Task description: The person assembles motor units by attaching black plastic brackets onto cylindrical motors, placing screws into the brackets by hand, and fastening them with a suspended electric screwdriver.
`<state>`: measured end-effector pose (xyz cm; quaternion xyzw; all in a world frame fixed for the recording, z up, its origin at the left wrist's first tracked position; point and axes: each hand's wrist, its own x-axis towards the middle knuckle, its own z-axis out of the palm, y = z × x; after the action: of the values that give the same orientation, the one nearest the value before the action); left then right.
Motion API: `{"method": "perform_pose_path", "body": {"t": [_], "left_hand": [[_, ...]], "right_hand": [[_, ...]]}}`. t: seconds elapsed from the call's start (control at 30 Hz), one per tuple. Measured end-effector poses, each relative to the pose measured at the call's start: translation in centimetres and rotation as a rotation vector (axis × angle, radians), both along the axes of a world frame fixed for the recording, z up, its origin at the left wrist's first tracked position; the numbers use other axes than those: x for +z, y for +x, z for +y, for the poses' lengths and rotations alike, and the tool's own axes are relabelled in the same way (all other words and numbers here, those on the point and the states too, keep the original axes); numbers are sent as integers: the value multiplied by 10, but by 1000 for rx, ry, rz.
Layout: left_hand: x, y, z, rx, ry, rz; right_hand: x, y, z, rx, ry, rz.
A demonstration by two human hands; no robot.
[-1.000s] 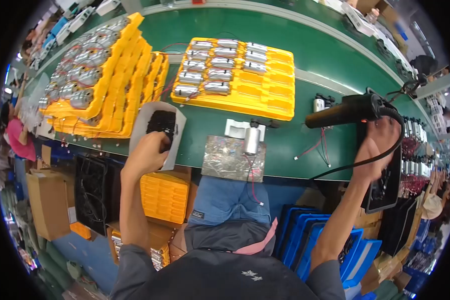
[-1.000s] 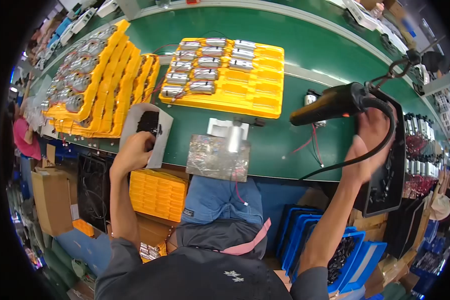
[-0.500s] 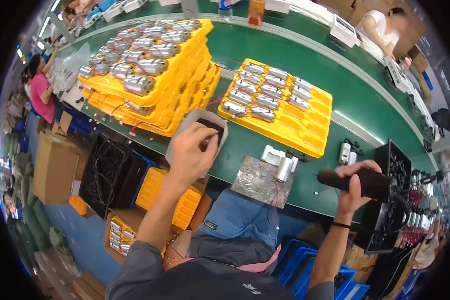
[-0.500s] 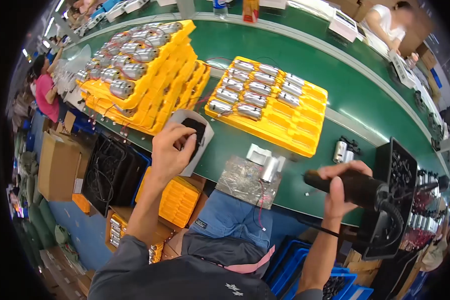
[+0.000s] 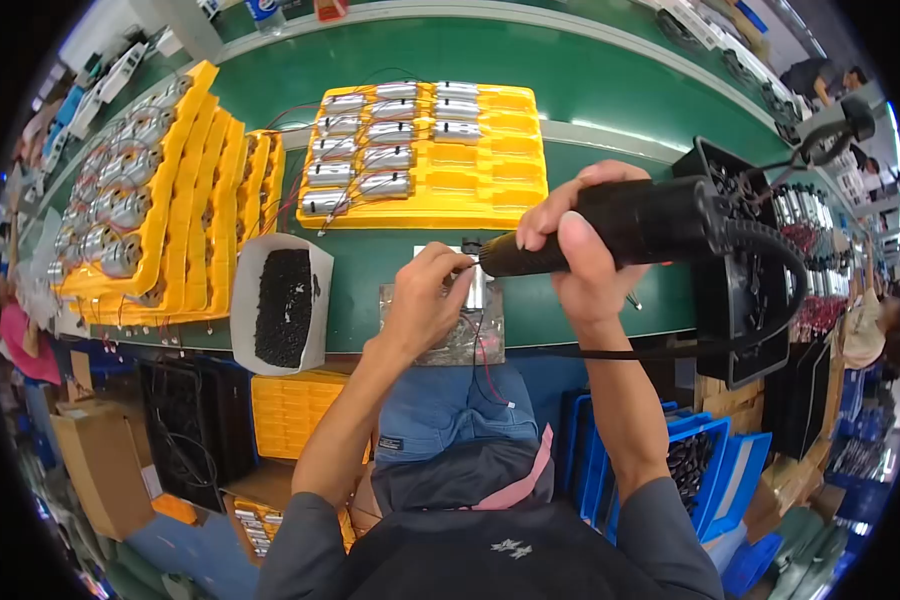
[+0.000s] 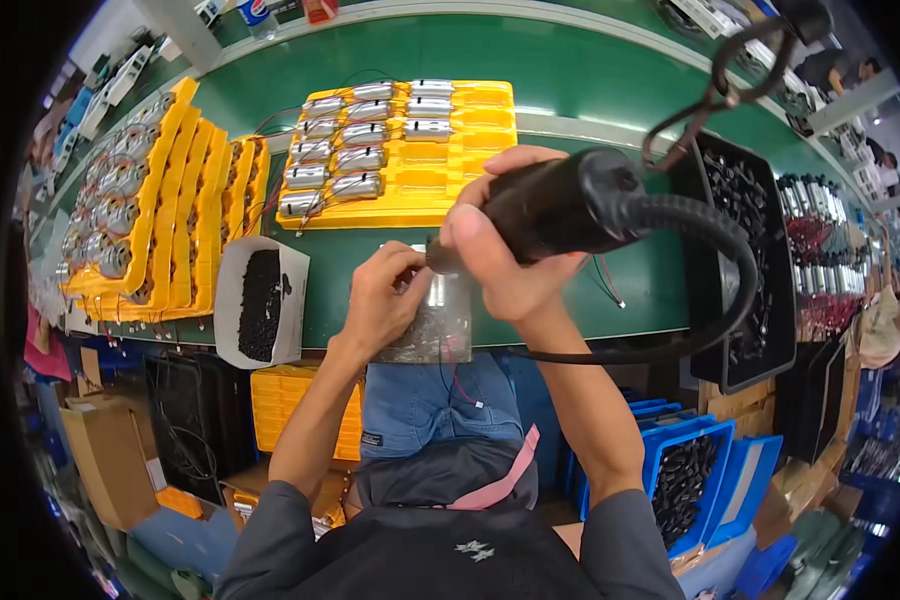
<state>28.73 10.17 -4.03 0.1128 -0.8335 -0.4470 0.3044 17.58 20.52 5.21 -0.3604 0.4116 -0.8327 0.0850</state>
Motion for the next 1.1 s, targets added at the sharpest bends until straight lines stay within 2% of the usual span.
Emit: {"method": "perform_pose_path", "body": {"t": [0.17, 0.3, 0.4, 0.5, 0.57, 0.63, 0.83, 1.1], "left_hand": [[7, -1, 0, -32, 36, -68], [6, -6, -1, -40, 45, -42], [-2, -15, -7, -28, -117, -38], [-1, -21, -11, -23, -127, -62], [2, -23, -12, -31, -60, -150], [11, -20, -12, -38, -46, -255], [7, -19, -10, -50, 0, -262], [5, -15, -8, -62, 11, -262]], "right_hand": [[-7, -5, 0, 20, 2, 32], [-7, -6, 2, -13, 112, 101], [2, 1, -10, -40, 130, 53], [12, -1, -23, -76, 193, 117], [10, -9, -28, -173, 284, 316], [5, -11, -29, -123, 287, 262], [-3, -13, -34, -126, 245, 201], [-7, -11, -35, -162, 260, 269]]}}
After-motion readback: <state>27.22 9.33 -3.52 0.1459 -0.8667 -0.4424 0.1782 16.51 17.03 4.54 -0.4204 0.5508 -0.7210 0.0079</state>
